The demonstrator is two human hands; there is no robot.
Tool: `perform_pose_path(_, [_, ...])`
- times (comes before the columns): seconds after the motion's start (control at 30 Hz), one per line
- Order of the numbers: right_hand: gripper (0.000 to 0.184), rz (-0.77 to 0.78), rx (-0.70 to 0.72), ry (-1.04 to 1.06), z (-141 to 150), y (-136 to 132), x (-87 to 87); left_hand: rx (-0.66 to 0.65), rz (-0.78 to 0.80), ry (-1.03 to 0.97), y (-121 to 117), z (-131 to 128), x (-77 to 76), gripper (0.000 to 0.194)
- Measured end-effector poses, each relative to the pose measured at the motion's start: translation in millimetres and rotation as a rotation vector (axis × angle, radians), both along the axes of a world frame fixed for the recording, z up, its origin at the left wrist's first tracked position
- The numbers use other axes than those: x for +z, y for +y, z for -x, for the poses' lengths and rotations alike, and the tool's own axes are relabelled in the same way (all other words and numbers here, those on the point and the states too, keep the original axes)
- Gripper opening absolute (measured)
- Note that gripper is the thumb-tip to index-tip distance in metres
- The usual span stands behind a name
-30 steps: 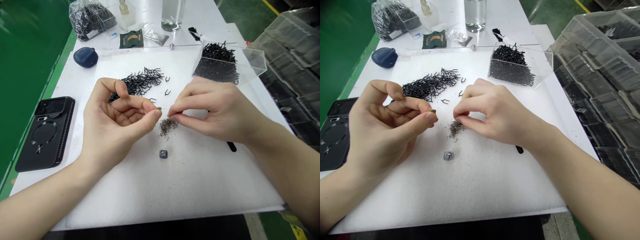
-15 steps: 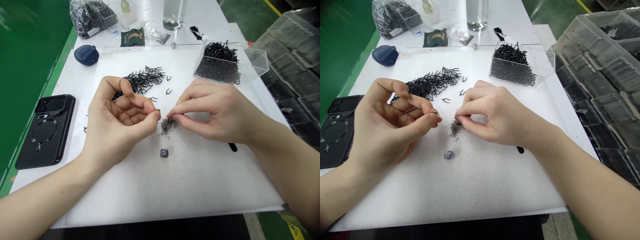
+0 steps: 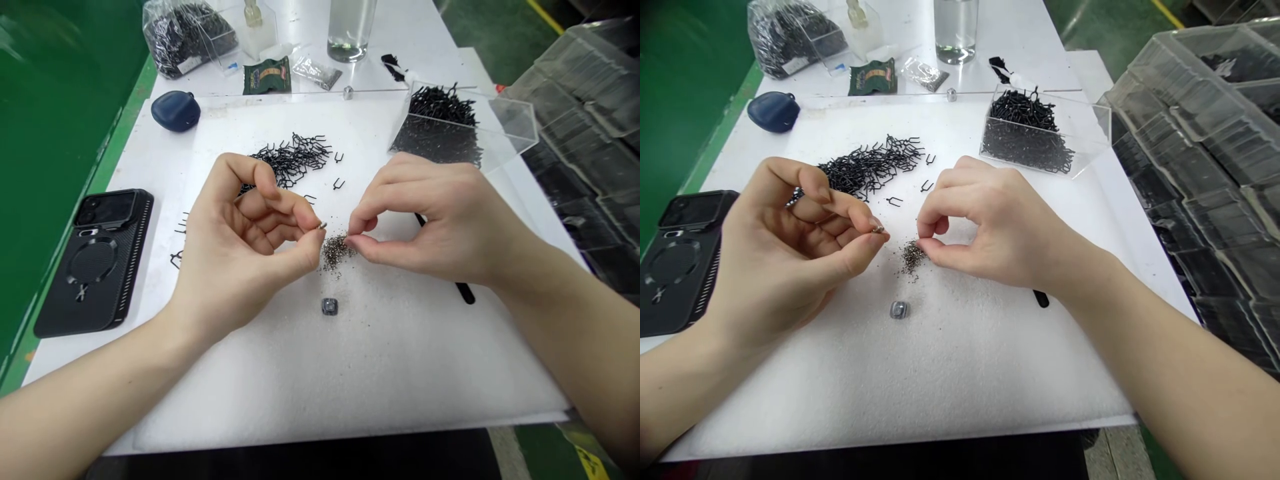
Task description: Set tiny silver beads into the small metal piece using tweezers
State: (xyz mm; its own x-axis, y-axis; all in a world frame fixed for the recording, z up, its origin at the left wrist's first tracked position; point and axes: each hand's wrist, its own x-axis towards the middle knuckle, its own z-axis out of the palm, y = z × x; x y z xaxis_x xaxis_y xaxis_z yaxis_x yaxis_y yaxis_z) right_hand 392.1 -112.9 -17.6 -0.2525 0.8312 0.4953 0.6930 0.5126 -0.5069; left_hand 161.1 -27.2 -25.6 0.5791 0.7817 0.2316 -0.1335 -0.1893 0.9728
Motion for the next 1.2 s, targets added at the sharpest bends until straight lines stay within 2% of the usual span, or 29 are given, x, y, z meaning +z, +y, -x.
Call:
perform_pose_path(0.13, [0.027, 0.069, -0.02, 0.094, 4.1, -2.8, 5.0, -0.009, 0.002, -0.008, -0.9, -0.3, -0.1, 0.049])
perform_pose_path(0.23, [0.032, 0.049, 0.001, 0.164, 8.4, -4.6, 6.3, -0.017, 0.011, -0.015, -1.1, 1.6, 0.1, 0.048])
perform_pose_path(0.43, [0.024, 0.074, 0.068, 0.321, 18.9, -6.1, 1.8, -0.033, 0.005, 0.009, -0.9, 5.1, -1.1, 0.05])
perform_pose_path(0.73, [0.019, 0.092, -0.106, 0.483, 27.5, -9.7, -2.1, 0.003, -0.091, -0.038, -5.6, 4.6, -0.6, 0.053])
perform_pose_path(1.0, [0.018, 0.105, -0.174, 0.411, 26.7, -10.8, 0.4, 0.059, -0.133, -0.06, -7.6, 2.8, 1.9, 0.056])
perform_pose_path(1.2, [0.011, 0.166, -0.105, 0.475, 24.4, -7.9, -2.8, 0.079, -0.05, -0.036, -12.7, 2.2, 5.1, 0.054])
